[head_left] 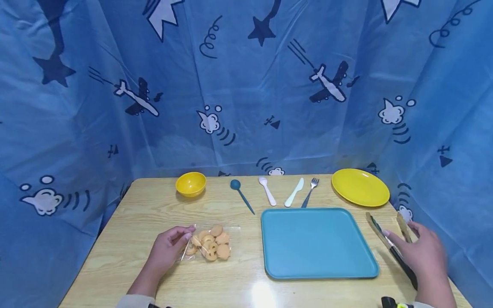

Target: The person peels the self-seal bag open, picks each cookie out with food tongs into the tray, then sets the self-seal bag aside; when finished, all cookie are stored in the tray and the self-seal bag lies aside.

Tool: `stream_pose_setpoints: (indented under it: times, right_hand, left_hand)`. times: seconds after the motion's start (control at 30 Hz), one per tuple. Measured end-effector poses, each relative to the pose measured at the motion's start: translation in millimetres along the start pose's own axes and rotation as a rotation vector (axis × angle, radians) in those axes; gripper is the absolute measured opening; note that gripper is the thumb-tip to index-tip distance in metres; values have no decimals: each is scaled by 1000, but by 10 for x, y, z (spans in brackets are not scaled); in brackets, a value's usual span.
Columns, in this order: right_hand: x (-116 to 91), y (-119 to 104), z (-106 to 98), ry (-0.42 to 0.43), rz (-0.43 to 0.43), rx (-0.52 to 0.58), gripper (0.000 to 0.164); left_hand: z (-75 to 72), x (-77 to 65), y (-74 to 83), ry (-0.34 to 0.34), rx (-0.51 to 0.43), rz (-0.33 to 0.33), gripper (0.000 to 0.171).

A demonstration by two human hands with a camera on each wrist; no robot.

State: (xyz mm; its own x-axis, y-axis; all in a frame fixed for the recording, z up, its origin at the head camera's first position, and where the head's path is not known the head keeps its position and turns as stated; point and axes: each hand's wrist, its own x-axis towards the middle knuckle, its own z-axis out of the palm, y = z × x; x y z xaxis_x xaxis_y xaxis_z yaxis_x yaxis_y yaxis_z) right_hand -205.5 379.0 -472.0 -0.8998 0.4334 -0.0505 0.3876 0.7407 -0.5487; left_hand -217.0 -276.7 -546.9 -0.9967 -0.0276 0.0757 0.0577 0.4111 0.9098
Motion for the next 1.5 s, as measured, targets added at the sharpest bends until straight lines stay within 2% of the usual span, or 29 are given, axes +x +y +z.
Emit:
stream_pose_setpoints:
  times: [0.13, 0.27, 0.43, 0.6, 0.77, 0.9, 1.0, 1.17, 1.33, 1.4, 1.5]
  right_hand:
    - [8, 147, 43, -34, 89, -60, 120]
    - [25, 220, 82, -65, 109, -89, 127]
    - [31, 313, 125, -146, 122, -135, 133]
    - [71, 330, 164, -157, 110, -156, 119]
    - [62, 344, 161, -191, 130, -175, 118]
    - [27, 346, 134, -180, 133, -169, 109]
    - [25, 340, 125, -137, 109, -136, 98]
    - [-4, 259, 157, -52, 80, -59, 102]
    - [-40, 76, 195, 40, -13, 44, 101]
    - [-64, -27, 227, 37, -79, 65, 101]
    - [-119, -235, 294, -15, -197, 61, 103]
  left_hand:
    - [-9, 24, 13, -10, -2, 15, 29]
    - [2, 37, 34, -11, 4, 6, 30]
    - [11, 10, 36, -17, 18, -32, 29]
    - [-14, -36, 26, -1, 35, -48, 29]
    - [-28, -71, 43, 2, 37, -55, 29]
    - [-3, -58, 53, 0, 19, -27, 28]
    - [16, -37, 52, 2, 15, -6, 27]
    - [11, -56, 40, -1, 39, -10, 27]
    - [4, -59, 55, -9, 40, -8, 28]
    - [2, -53, 62, -9, 44, -11, 28]
    - [3, -35, 66, -9, 46, -18, 29]
